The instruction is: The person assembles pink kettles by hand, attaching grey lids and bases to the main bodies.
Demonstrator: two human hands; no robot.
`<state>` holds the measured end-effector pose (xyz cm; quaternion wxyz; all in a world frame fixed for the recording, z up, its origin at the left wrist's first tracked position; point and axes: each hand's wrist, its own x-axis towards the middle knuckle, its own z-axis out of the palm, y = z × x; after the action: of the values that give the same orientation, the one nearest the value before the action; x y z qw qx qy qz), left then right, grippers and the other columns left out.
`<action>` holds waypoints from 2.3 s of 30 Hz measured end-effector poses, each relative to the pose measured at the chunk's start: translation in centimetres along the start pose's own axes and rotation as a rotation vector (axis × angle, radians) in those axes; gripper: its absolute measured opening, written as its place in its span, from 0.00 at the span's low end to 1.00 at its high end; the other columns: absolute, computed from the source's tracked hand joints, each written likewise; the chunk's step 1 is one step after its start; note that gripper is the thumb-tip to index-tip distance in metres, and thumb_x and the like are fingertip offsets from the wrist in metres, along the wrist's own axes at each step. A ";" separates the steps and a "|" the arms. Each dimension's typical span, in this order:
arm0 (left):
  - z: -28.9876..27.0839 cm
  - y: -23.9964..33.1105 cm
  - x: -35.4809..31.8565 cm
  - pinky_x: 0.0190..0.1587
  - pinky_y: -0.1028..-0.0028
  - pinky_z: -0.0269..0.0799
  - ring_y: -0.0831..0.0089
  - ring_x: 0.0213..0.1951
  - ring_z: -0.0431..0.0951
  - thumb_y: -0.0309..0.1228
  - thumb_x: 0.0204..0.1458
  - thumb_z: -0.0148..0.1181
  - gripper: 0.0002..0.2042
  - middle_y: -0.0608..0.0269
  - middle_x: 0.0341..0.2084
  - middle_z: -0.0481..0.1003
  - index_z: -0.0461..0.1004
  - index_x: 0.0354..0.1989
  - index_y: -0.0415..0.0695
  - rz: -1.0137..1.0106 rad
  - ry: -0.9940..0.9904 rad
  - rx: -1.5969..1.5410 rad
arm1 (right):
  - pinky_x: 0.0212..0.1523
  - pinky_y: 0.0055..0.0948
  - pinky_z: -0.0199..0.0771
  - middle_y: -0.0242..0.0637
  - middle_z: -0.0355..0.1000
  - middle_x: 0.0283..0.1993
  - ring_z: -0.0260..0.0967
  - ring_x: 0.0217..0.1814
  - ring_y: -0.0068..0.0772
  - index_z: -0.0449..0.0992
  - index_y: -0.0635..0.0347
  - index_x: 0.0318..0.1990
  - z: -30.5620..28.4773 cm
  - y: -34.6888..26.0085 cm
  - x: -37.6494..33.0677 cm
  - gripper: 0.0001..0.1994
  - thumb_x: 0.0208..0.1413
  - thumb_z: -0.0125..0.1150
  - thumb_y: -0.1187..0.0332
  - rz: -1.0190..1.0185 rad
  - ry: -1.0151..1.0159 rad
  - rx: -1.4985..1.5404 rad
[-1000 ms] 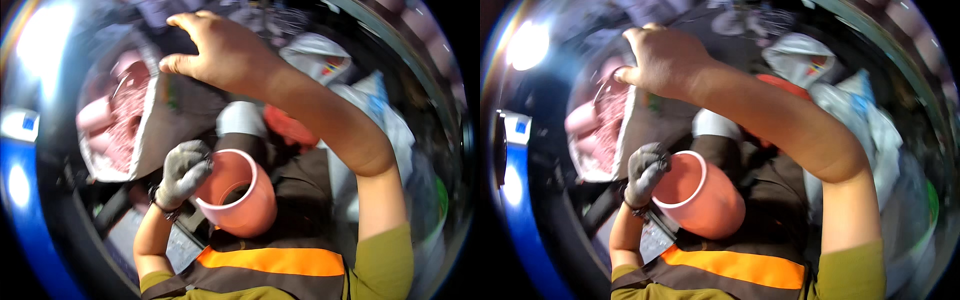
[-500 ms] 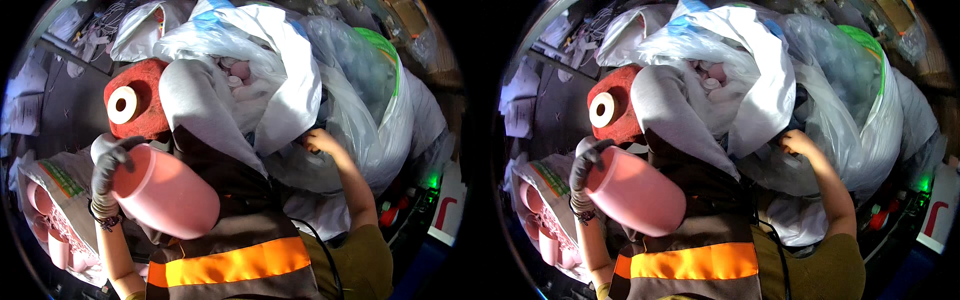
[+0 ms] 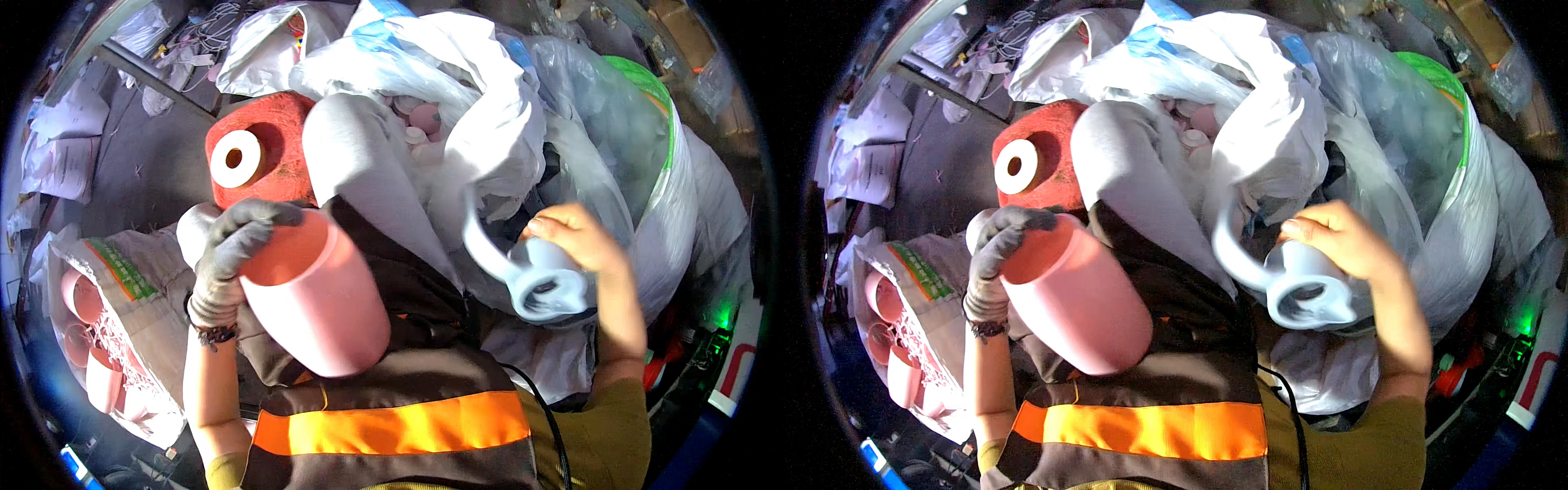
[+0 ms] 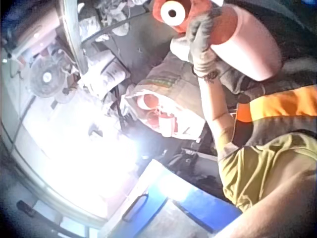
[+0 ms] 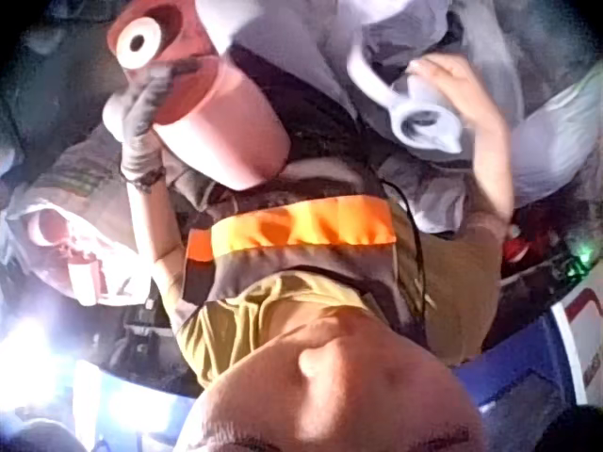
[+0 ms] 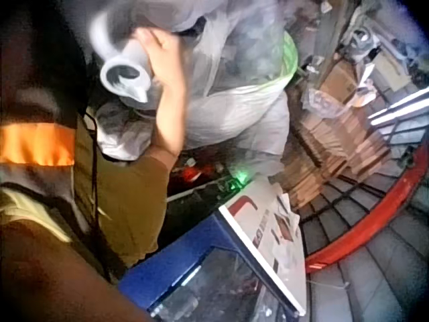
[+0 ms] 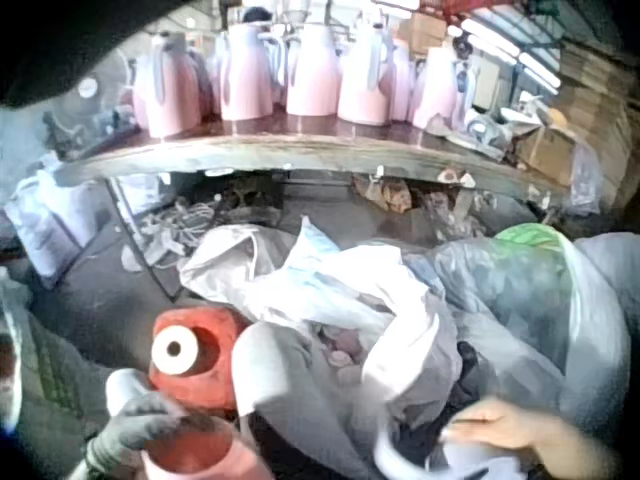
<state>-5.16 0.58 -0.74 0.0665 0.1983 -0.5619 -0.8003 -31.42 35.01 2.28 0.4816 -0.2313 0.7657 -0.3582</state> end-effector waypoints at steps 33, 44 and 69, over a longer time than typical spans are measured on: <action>-5.2 -6.4 -5.0 0.60 0.72 0.62 0.73 0.52 0.72 0.38 0.54 0.56 0.22 0.60 0.48 0.74 0.70 0.54 0.37 0.086 0.112 -0.574 | 0.21 0.10 0.56 0.22 0.68 0.28 0.56 0.20 0.07 0.63 0.63 0.64 14.0 -18.2 11.9 0.26 0.63 0.57 0.61 -0.288 -0.413 0.018; -10.4 -0.3 -0.7 0.40 0.71 0.73 0.68 0.34 0.79 0.32 0.48 0.60 0.15 0.59 0.32 0.80 0.79 0.44 0.40 -0.085 -0.237 0.647 | 0.17 0.16 0.58 0.23 0.59 0.22 0.52 0.16 0.10 0.70 0.60 0.39 14.3 -17.2 14.5 0.15 0.65 0.52 0.55 -0.035 -0.389 0.291; -5.4 -10.1 -1.1 0.59 0.60 0.69 0.62 0.54 0.74 0.62 0.48 0.58 0.40 0.53 0.56 0.71 0.64 0.60 0.41 0.028 0.176 -1.225 | 0.16 0.09 0.54 0.24 0.70 0.28 0.53 0.17 0.06 0.72 0.64 0.55 18.9 -15.3 20.1 0.25 0.62 0.56 0.50 -0.134 -0.582 -0.022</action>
<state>-0.85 -0.12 -11.34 0.2249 0.1819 0.0048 -0.9573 -22.89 5.07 -2.72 0.6537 -0.3795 0.5822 -0.2994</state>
